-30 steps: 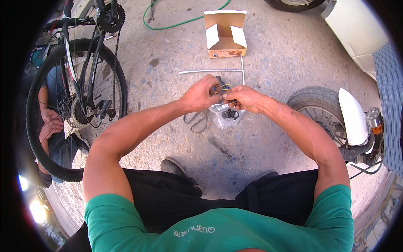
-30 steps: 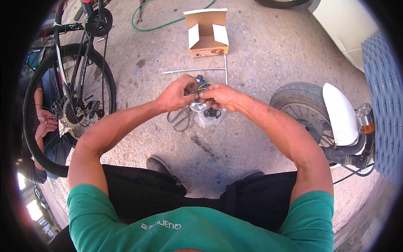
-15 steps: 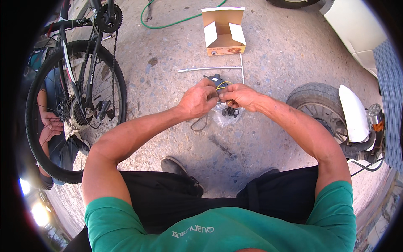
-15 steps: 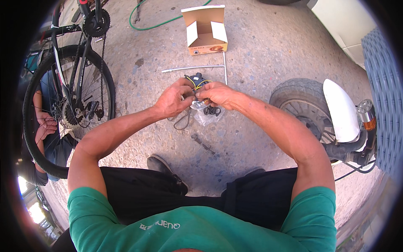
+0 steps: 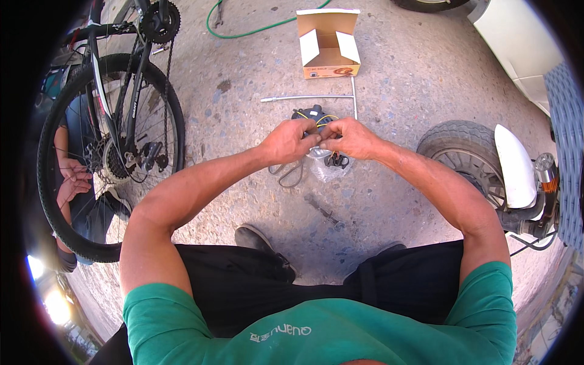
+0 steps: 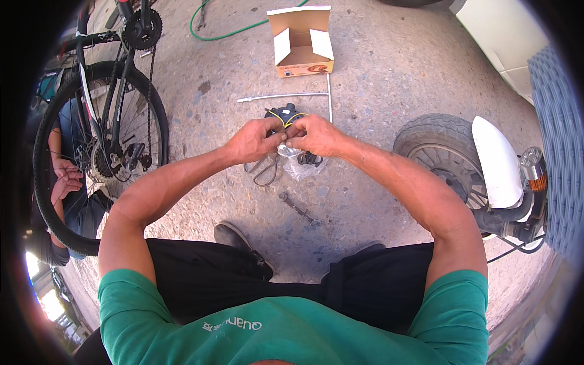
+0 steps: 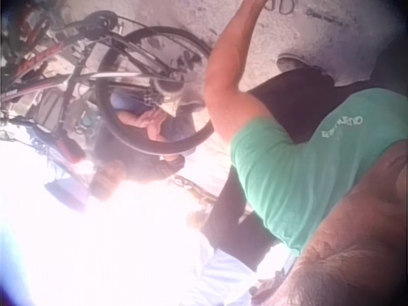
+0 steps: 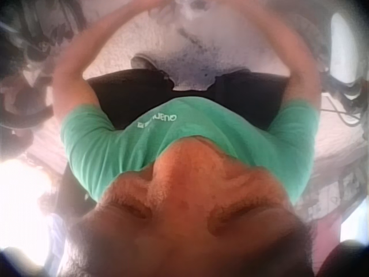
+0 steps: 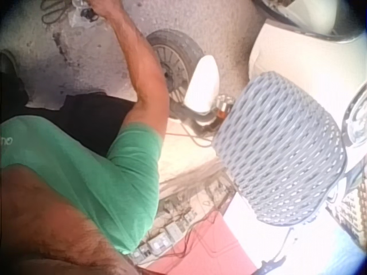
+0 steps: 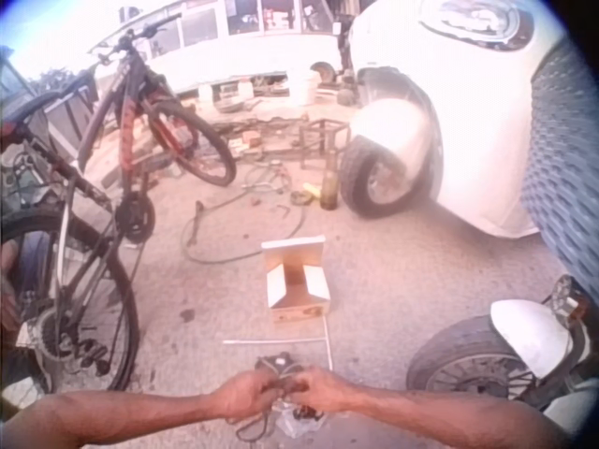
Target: The person sits on the ground and works on a small electrical component with wires, using their hands to strip, twist, and connect wires. They handle a small cylindrical part and a plastic bag of parts, occasionally reaching into a basket for tools or items.
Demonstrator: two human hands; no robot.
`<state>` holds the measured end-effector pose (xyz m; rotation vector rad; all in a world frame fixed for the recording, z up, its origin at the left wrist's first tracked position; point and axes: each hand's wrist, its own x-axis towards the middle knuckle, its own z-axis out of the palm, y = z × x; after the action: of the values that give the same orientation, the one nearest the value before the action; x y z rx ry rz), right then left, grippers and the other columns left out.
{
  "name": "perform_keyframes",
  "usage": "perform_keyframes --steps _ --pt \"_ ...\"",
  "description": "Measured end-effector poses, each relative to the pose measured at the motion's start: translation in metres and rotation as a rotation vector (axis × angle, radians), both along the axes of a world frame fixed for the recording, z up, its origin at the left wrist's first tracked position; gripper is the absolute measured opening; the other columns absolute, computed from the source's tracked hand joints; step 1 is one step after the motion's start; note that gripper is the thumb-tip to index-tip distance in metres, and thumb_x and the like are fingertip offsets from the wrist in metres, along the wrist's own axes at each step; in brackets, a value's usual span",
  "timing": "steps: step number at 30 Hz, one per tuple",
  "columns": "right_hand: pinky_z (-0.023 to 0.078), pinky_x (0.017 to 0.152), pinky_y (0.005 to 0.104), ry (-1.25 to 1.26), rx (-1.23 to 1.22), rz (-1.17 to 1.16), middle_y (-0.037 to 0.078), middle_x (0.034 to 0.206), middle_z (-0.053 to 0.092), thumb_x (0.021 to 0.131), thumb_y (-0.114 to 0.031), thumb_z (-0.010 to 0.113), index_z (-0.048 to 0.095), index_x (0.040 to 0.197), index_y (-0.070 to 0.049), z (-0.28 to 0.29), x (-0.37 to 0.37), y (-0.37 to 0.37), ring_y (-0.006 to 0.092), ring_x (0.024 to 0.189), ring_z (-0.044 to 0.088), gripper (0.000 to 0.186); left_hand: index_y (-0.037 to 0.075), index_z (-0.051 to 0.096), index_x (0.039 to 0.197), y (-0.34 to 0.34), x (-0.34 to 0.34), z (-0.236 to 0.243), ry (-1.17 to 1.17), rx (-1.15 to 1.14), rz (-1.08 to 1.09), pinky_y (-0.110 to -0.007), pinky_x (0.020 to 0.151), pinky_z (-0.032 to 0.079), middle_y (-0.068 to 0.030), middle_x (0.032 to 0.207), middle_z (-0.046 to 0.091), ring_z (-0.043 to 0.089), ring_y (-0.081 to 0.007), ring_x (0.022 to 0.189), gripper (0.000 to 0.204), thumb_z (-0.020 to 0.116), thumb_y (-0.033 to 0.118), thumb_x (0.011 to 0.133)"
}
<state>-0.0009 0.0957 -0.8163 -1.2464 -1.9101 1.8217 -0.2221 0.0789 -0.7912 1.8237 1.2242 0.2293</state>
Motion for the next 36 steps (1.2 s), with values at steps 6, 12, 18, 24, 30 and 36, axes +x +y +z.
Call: perform_keyframes --steps 6,12,18,24,30,36 --pt "0.052 0.071 0.0311 0.010 -0.044 -0.077 0.006 0.086 0.072 0.090 -0.015 0.074 0.071 0.095 0.002 -0.007 -0.002 -0.003 0.0130 0.077 0.065 0.018 -0.001 0.061 0.103 0.009 -0.003 -0.006 -0.211 -0.350 0.144 -0.031 0.073 0.055 -0.0080 0.090 0.068 0.069 -0.0152 0.083 0.018 0.060 0.015 0.097" --pt "0.051 0.067 0.0285 0.098 -0.288 -0.238 0.003 0.082 0.067 0.092 -0.016 0.072 0.069 0.096 0.000 -0.014 -0.005 -0.003 0.0112 0.072 0.061 0.016 -0.002 0.058 0.105 0.012 -0.008 -0.015 -0.326 -0.369 0.125 -0.031 0.076 0.057 -0.0085 0.095 0.067 0.069 -0.0156 0.085 0.015 0.060 0.006 0.093" --pt "0.051 0.067 0.0285 0.078 -0.340 -0.301 0.004 0.084 0.067 0.093 -0.017 0.072 0.069 0.095 -0.001 -0.013 -0.008 -0.004 0.0115 0.074 0.061 0.017 -0.004 0.064 0.105 0.011 -0.006 -0.018 -0.243 -0.353 0.151 -0.030 0.075 0.056 -0.0075 0.095 0.068 0.067 -0.0143 0.083 0.019 0.064 0.003 0.088" --pt "0.052 0.067 0.0292 0.024 -0.342 -0.340 0.004 0.086 0.068 0.092 -0.017 0.072 0.069 0.094 -0.001 -0.007 -0.009 -0.006 0.0123 0.076 0.063 0.017 -0.004 0.069 0.101 0.009 -0.002 -0.016 -0.086 -0.136 0.096 -0.033 0.075 0.055 -0.0093 0.094 0.067 0.067 -0.0161 0.082 0.017 0.067 0.005 0.086" --pt "0.050 0.062 0.0285 0.000 -0.483 -0.379 0.003 0.086 0.068 0.090 -0.018 0.074 0.067 0.095 -0.005 -0.008 -0.006 -0.004 0.0129 0.072 0.063 0.016 -0.001 0.071 0.097 0.008 0.000 -0.013 -0.079 -0.033 0.048 -0.042 0.082 0.053 -0.0185 0.096 0.069 0.067 -0.0320 0.090 0.021 0.068 0.014 0.084" --pt "0.052 0.063 0.0305 -0.016 -0.015 -0.334 0.004 0.082 0.071 0.086 -0.012 0.073 0.067 0.098 -0.003 -0.014 -0.010 -0.012 0.0142 0.069 0.066 0.017 -0.002 0.070 0.096 0.008 0.003 -0.008 -0.077 0.012 0.020 -0.043 0.081 0.052 -0.0194 0.092 0.069 0.067 -0.0332 0.089 0.020 0.066 0.013 0.084"
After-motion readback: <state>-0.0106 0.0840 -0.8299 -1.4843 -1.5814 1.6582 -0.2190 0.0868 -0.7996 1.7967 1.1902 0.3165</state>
